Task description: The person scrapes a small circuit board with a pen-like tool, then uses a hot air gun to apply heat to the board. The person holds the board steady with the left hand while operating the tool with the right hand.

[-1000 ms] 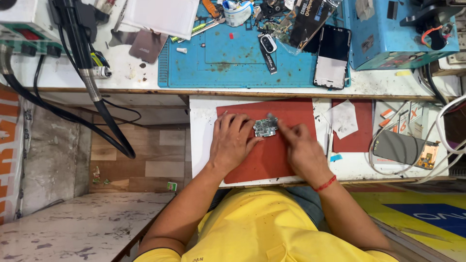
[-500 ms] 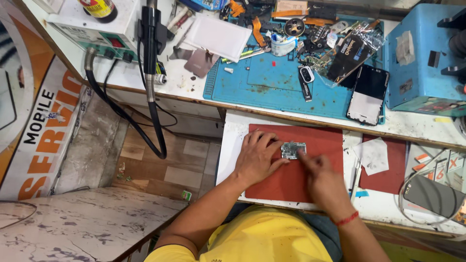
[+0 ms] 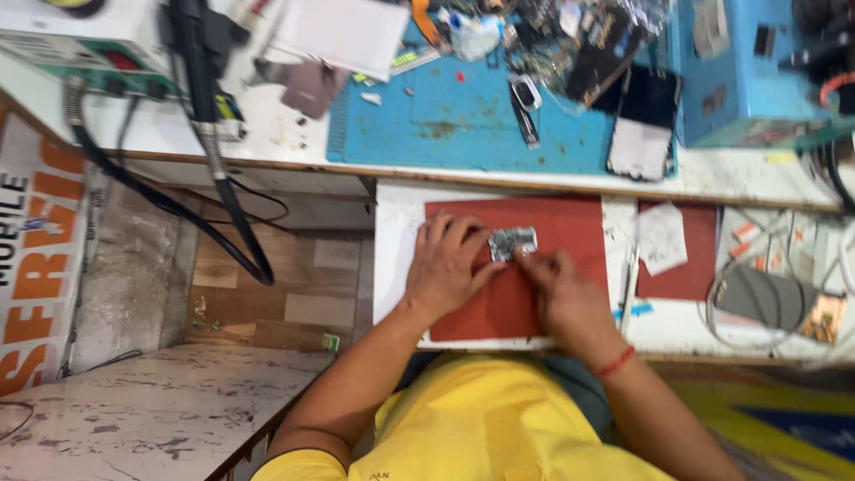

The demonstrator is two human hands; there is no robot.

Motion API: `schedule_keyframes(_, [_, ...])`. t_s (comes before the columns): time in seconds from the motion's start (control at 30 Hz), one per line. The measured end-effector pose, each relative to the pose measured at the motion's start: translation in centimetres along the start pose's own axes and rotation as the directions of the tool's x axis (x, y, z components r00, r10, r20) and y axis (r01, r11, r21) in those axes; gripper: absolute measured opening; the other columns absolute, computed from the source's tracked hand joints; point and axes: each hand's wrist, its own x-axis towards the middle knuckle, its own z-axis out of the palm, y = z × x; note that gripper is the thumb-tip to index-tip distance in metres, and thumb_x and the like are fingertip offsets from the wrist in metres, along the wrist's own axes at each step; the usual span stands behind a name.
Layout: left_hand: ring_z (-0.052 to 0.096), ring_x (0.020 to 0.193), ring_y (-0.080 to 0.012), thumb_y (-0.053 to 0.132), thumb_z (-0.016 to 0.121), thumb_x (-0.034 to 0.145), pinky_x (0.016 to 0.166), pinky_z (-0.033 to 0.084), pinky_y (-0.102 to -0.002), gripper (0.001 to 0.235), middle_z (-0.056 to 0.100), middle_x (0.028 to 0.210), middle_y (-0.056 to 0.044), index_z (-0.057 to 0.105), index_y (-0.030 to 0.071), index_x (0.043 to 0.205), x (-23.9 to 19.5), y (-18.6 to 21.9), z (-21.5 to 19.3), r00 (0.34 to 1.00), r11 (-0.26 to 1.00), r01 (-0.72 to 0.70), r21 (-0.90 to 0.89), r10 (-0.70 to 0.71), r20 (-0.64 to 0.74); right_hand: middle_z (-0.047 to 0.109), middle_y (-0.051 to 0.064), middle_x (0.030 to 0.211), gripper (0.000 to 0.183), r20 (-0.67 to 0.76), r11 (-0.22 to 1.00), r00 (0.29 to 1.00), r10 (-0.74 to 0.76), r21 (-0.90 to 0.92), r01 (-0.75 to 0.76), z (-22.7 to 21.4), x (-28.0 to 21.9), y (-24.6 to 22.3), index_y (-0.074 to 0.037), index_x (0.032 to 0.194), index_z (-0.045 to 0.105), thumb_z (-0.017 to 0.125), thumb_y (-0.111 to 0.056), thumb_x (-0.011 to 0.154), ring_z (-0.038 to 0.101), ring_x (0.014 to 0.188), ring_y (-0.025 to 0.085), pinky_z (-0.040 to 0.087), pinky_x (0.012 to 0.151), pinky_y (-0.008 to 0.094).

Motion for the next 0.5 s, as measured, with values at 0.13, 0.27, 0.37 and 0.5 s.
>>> schedule_keyframes(0.13, [0.051, 0.12, -0.031, 0.041, 0.083, 0.08, 0.104, 0.039, -0.051, 0.051, 0.061, 0.123, -0.006, 0.072, 0.01, 0.119, -0.2, 0.0, 0.4, 0.999, 0.999, 0.033, 0.003, -0.033, 0.029, 0.061, 0.016, 0.115, 0.066, 0.093, 0.996, 0.992, 0.083, -0.021, -0.081, -0.6, -0.6, 0.1, -0.018, 0.152, 0.052, 0.052, 0.0, 0.088, 0.068, 0.074, 0.04, 0.057, 0.067, 0.051])
schedule_keyframes(0.27, [0.05, 0.121, -0.0328, 0.039, 0.085, 0.08, 0.104, 0.038, -0.051, 0.052, 0.06, 0.125, -0.007, 0.071, 0.01, 0.12, 0.0, -0.2, 0.3, 0.999, 1.0, 0.024, -0.004, -0.024, 0.029, 0.06, 0.019, 0.118, 0.066, 0.124, 0.995, 0.987, 0.103, -0.017, -0.101, -0.5, -0.8, -0.3, -0.019, 0.153, 0.048, 0.051, 0.001, 0.09, 0.067, 0.075, 0.043, 0.057, 0.066, 0.052])
schedule_keyframes(0.37, [0.051, 0.12, -0.0326, 0.039, 0.085, 0.081, 0.105, 0.038, -0.051, 0.051, 0.06, 0.125, -0.007, 0.071, 0.009, 0.121, -0.2, 0.0, 0.3, 1.0, 1.0, 0.021, -0.012, -0.02, 0.022, 0.057, 0.024, 0.119, 0.074, 0.181, 0.997, 0.981, 0.076, -0.014, -0.075, -0.5, -1.2, 0.0, -0.016, 0.153, 0.045, 0.052, 0.003, 0.082, 0.066, 0.072, 0.045, 0.056, 0.062, 0.053])
schedule_keyframes(0.5, [0.051, 0.119, -0.0315, 0.038, 0.085, 0.083, 0.107, 0.038, -0.051, 0.05, 0.06, 0.124, -0.007, 0.071, 0.009, 0.121, 0.1, 0.1, 0.0, 1.0, 1.0, 0.009, -0.004, -0.009, 0.018, 0.059, 0.022, 0.113, 0.076, 0.144, 0.997, 0.987, -0.073, 0.047, 0.067, -0.7, -1.2, 0.0, -0.009, 0.154, 0.042, 0.053, 0.003, 0.08, 0.067, 0.075, 0.044, 0.056, 0.062, 0.052])
